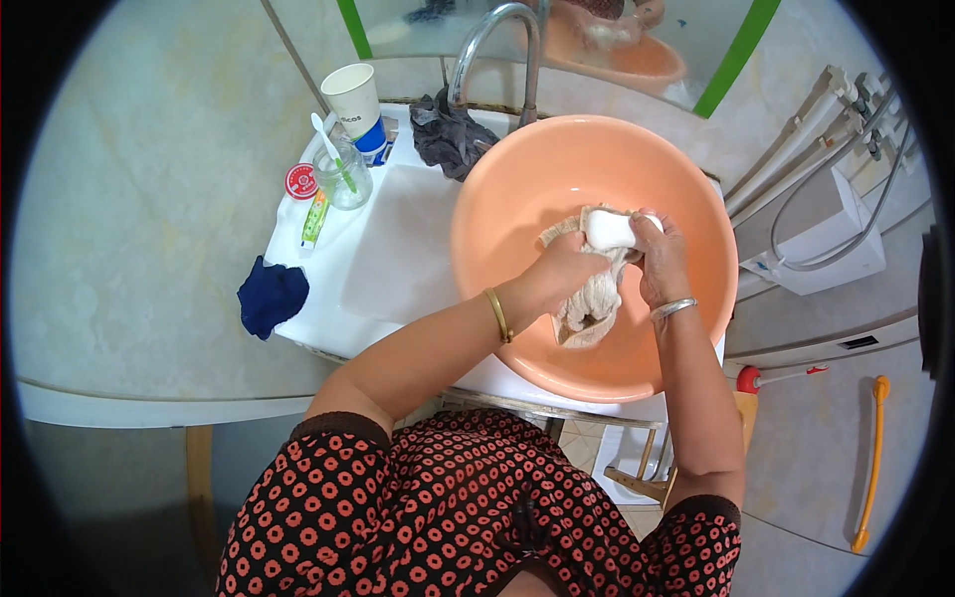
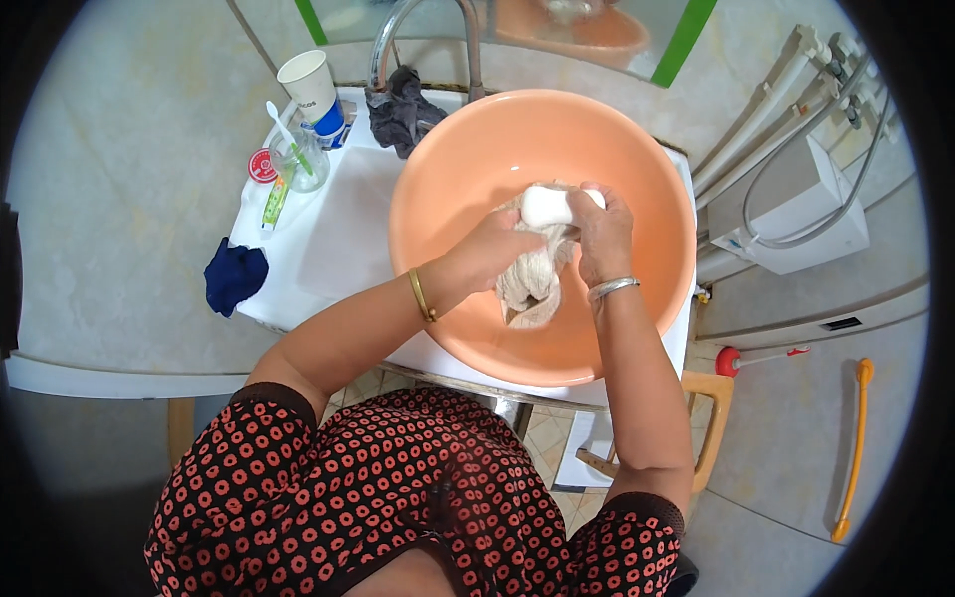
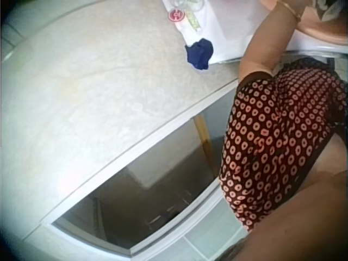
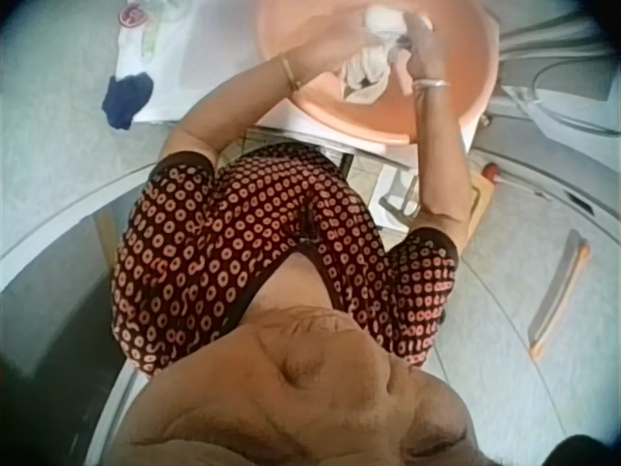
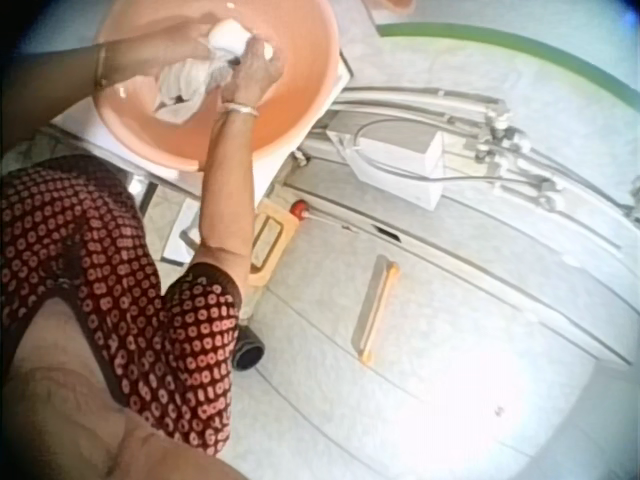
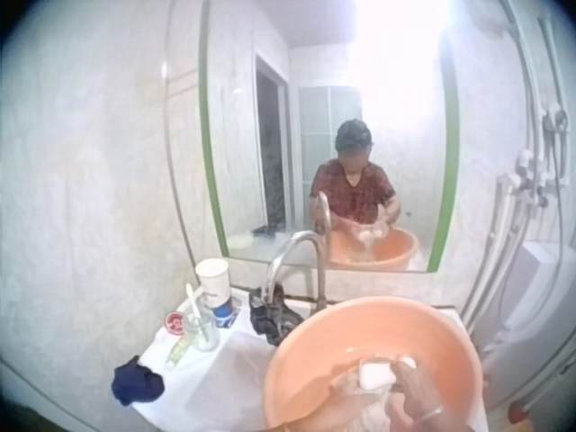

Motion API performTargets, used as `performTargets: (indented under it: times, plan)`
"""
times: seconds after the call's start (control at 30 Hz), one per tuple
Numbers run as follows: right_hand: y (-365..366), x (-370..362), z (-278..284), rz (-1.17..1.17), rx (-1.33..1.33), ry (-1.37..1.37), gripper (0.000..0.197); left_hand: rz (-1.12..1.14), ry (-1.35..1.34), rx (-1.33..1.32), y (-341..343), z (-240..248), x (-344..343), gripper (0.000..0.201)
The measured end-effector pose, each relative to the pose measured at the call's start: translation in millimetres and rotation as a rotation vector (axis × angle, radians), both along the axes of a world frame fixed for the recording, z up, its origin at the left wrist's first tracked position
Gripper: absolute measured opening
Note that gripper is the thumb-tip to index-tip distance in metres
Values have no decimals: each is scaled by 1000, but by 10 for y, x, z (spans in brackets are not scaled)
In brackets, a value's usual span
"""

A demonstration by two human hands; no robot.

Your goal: The person rubs soap onto clothes by hand, scrubs them in a washbasin, and rinses them under running water from a sink faucet.

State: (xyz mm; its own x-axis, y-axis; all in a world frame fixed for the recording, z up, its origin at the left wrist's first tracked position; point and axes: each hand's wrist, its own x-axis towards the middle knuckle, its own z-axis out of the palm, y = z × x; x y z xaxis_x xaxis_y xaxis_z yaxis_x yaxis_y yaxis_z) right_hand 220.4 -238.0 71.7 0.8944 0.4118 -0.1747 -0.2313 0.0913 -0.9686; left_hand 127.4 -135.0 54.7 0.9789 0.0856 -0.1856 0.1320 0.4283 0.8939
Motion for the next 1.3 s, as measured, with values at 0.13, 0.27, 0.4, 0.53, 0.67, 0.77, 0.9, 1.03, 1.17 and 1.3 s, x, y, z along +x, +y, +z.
performTargets:
  times: [0.13,0.27,0.4,0.53,0.67,0.77,0.9,1.03,1.17,1.3]
  plan:
    - [-90,57,-20,153,-154,82,30,151,0,-215,-8,80,-14,33]
    - [-30,-13,36,362,-81,34,36,221,-66,-501,90,-75,53,27]
    - [-35,59,-11,272,-74,-15,33,294,-182,-549,-99,60,1,29]
    - [-49,77,-182,409,-304,-298,31,359,-260,-246,-170,61,50,30]
    - [-186,3,-98,461,-295,-189,29,498,-151,-136,-10,34,150,23]
    - [-301,-75,158,496,-319,-123,28,534,-118,-256,238,-151,174,23]
    - [-380,19,274,534,-180,134,25,286,-159,-438,213,-84,164,27]
    - [-315,164,157,472,-158,246,23,-154,-202,-810,123,50,182,27]
    - [-251,172,197,514,-218,67,20,5,-139,-448,87,-8,129,29]
    - [-339,397,251,424,-329,-150,21,50,-77,-572,125,-150,106,25]
